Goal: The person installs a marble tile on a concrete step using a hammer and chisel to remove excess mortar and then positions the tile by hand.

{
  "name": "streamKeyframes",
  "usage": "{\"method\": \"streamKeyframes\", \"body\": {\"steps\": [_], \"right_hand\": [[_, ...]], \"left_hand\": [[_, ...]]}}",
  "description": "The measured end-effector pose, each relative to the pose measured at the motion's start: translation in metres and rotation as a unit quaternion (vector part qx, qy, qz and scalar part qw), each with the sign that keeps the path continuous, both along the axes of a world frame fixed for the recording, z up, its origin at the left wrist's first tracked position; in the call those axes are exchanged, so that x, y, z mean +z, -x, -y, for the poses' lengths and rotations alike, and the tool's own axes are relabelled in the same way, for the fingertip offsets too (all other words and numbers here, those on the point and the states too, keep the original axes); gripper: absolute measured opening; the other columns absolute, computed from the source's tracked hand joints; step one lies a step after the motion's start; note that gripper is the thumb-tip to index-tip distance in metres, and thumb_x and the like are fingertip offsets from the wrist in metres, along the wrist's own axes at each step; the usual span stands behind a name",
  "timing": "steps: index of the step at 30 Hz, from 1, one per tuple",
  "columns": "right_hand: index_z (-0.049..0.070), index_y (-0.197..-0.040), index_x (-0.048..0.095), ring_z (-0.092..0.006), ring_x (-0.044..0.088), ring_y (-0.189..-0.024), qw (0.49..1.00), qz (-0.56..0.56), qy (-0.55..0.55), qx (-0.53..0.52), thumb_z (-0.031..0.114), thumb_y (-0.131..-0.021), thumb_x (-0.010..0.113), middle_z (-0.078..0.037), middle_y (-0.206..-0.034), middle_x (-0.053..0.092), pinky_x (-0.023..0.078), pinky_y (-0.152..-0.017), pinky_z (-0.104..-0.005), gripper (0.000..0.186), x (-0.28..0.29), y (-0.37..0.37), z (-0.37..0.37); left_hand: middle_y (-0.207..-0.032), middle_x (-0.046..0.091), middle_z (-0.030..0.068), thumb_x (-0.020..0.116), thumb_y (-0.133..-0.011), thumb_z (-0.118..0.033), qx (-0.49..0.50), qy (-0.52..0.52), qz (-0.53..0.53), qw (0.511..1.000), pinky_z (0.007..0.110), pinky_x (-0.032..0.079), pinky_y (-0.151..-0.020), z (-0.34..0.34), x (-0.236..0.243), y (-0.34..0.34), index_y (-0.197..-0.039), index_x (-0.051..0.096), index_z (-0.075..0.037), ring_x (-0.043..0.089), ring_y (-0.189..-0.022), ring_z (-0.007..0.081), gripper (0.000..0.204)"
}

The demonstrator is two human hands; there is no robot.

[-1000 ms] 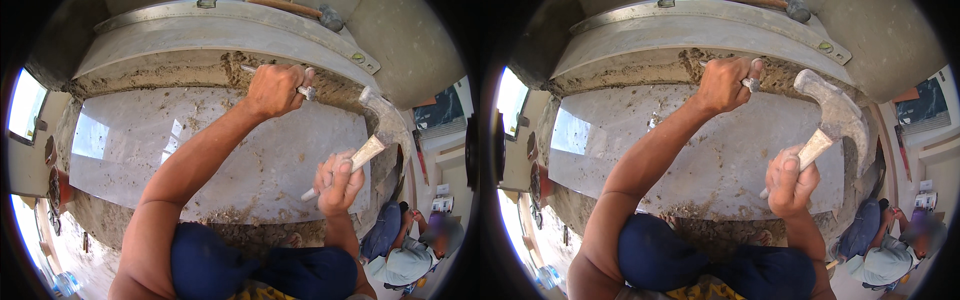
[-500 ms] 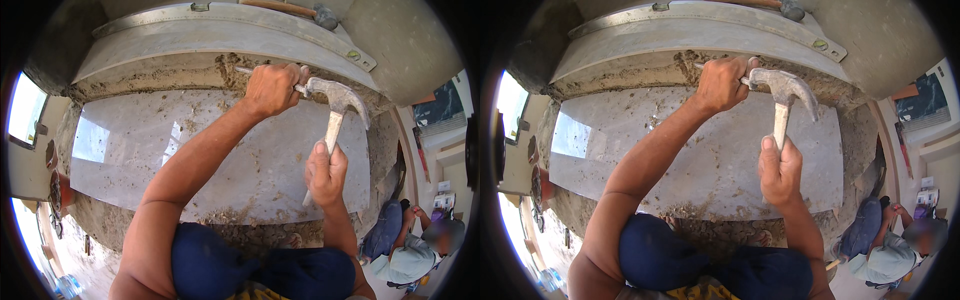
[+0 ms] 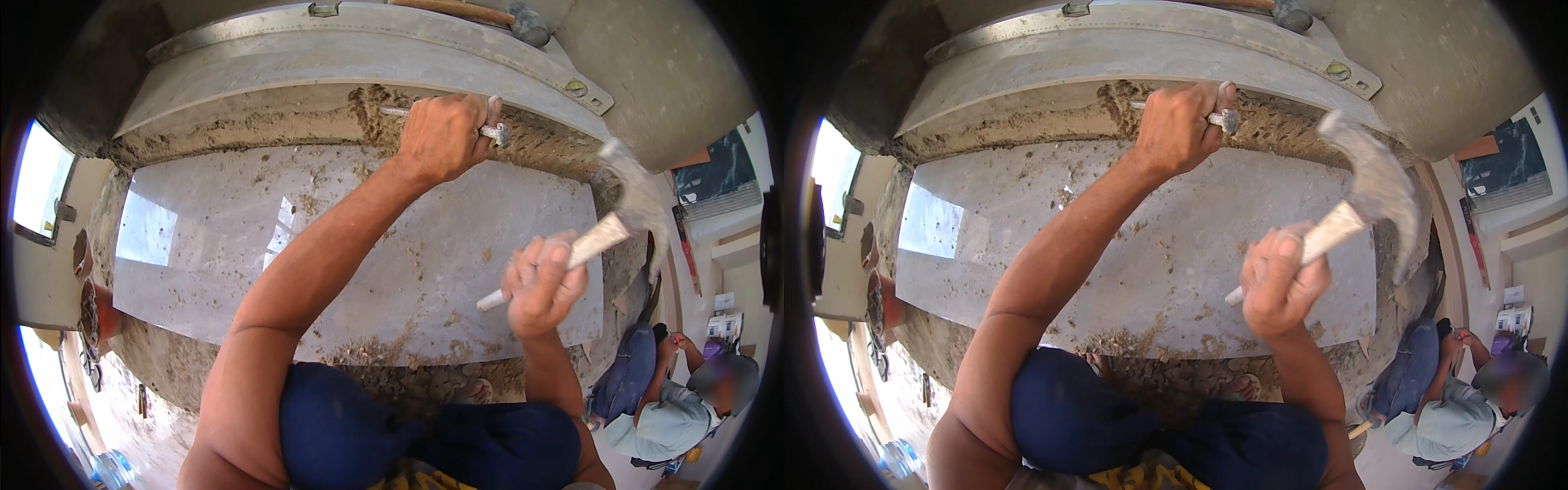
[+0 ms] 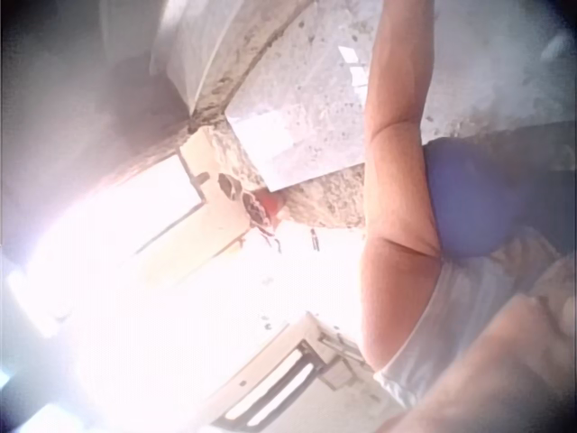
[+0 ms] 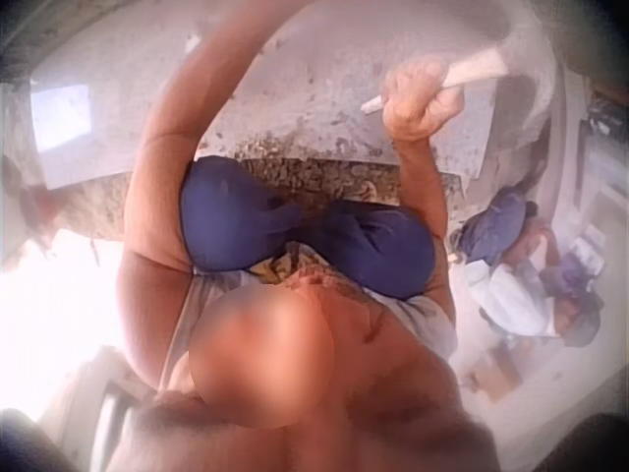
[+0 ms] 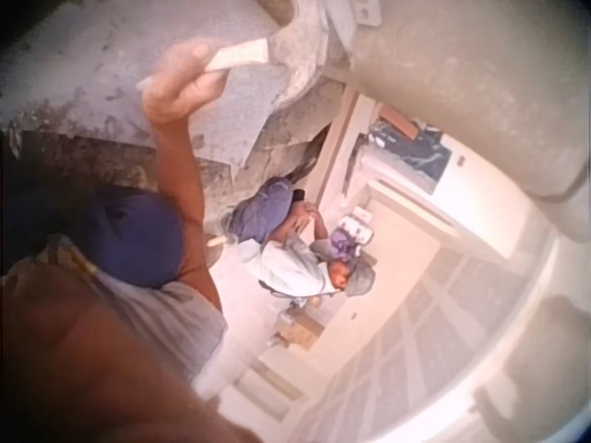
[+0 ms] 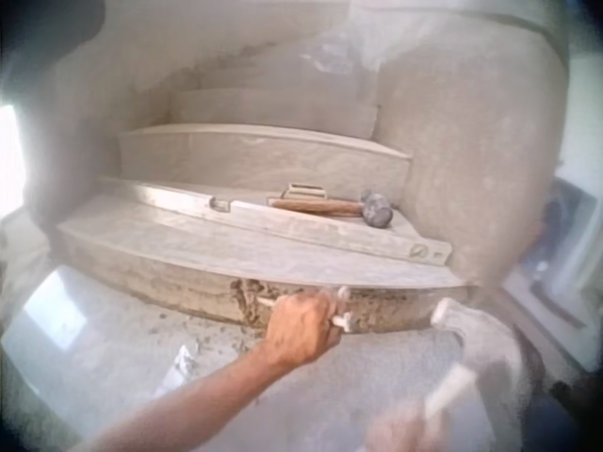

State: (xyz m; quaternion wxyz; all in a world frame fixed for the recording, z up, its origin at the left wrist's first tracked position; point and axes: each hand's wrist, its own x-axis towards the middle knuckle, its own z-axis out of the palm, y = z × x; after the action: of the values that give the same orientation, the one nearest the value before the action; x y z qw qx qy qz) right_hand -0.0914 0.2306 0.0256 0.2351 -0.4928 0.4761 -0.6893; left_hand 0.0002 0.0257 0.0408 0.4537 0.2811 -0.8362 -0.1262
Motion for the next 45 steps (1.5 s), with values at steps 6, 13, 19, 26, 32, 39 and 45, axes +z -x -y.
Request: {"method": "streamKeyframes", "body": {"steps": [6, 13, 19, 26, 32, 39, 45], "right_hand": [[0.002, -0.094, 0.051, -0.0022, 0.035, -0.045, 0.997, 0.002, -0.067, 0.031, 0.022, -0.11, 0.047, 0.006, -0.06, 0.041, 0.028, -0.038, -0.0229, 0.026, 0.013, 0.006, 0.001], [0.005, -0.086, 0.045, -0.0021, 0.035, -0.044, 0.985, -0.085, -0.143, 0.044, 0.021, -0.11, 0.045, 0.006, -0.059, 0.039, 0.029, -0.036, -0.0226, 0.029, 0.001, 0.015, 0.003], [0.005, -0.088, 0.049, -0.0021, 0.036, -0.047, 0.998, 0.026, -0.044, 0.028, 0.021, -0.11, 0.048, 0.005, -0.061, 0.042, 0.03, -0.042, -0.0236, 0.027, 0.004, 0.005, -0.006], [0.004, -0.089, 0.047, -0.0011, 0.036, -0.047, 0.996, 0.064, -0.051, 0.03, 0.017, -0.109, 0.047, 0.005, -0.06, 0.042, 0.028, -0.039, -0.0231, 0.024, 0.009, 0.0, -0.007], [0.005, -0.088, 0.046, -0.002, 0.037, -0.045, 0.987, -0.012, -0.154, 0.047, 0.022, -0.11, 0.048, 0.005, -0.059, 0.042, 0.029, -0.038, -0.0227, 0.028, 0.012, 0.014, 0.0], [0.004, -0.089, 0.047, -0.0018, 0.036, -0.044, 0.998, 0.014, -0.04, 0.04, 0.024, -0.11, 0.047, 0.006, -0.059, 0.04, 0.029, -0.037, -0.0218, 0.029, -0.002, 0.009, 0.004], [0.006, -0.086, 0.048, -0.0016, 0.038, -0.047, 0.997, 0.061, -0.047, 0.017, 0.023, -0.11, 0.049, 0.006, -0.06, 0.042, 0.031, -0.04, -0.0225, 0.03, 0.013, 0.003, -0.002]], "left_hand": [[-0.057, 0.057, 0.0161, 0.063, -0.101, -0.021, 0.002, 0.091, -0.097, 0.991, 0.045, 0.043, -0.048, 0.006, -0.004, 0.004, -0.067, 0.056, -0.004, 0.056, -0.048, 0.0354, 0.039], [-0.058, 0.058, 0.0152, 0.063, -0.101, -0.021, -0.005, 0.091, -0.077, 0.993, 0.045, 0.044, -0.049, 0.004, -0.007, 0.006, -0.068, 0.056, -0.004, 0.056, -0.048, 0.0353, 0.037], [-0.058, 0.058, 0.0153, 0.062, -0.101, -0.021, 0.001, 0.087, -0.088, 0.992, 0.046, 0.045, -0.05, 0.005, -0.005, 0.007, -0.068, 0.056, -0.004, 0.056, -0.049, 0.0361, 0.039], [-0.057, 0.057, 0.0163, 0.062, -0.101, -0.022, 0.011, 0.077, -0.073, 0.994, 0.046, 0.045, -0.051, 0.006, -0.01, 0.003, -0.068, 0.056, -0.003, 0.056, -0.049, 0.0372, 0.038], [-0.058, 0.057, 0.0168, 0.062, -0.101, -0.021, 0.005, 0.075, -0.069, 0.995, 0.046, 0.045, -0.051, 0.006, -0.009, 0.006, -0.07, 0.057, -0.003, 0.056, -0.05, 0.0374, 0.036], [-0.057, 0.057, 0.0157, 0.061, -0.102, -0.021, -0.006, 0.083, -0.068, 0.994, 0.045, 0.045, -0.051, 0.008, -0.009, 0.007, -0.07, 0.057, -0.003, 0.055, -0.048, 0.0347, 0.037], [-0.057, 0.057, 0.0159, 0.061, -0.101, -0.02, 0.008, 0.072, -0.057, 0.996, 0.045, 0.045, -0.051, 0.008, -0.011, 0.003, -0.071, 0.058, -0.003, 0.055, -0.048, 0.0353, 0.035]]}}
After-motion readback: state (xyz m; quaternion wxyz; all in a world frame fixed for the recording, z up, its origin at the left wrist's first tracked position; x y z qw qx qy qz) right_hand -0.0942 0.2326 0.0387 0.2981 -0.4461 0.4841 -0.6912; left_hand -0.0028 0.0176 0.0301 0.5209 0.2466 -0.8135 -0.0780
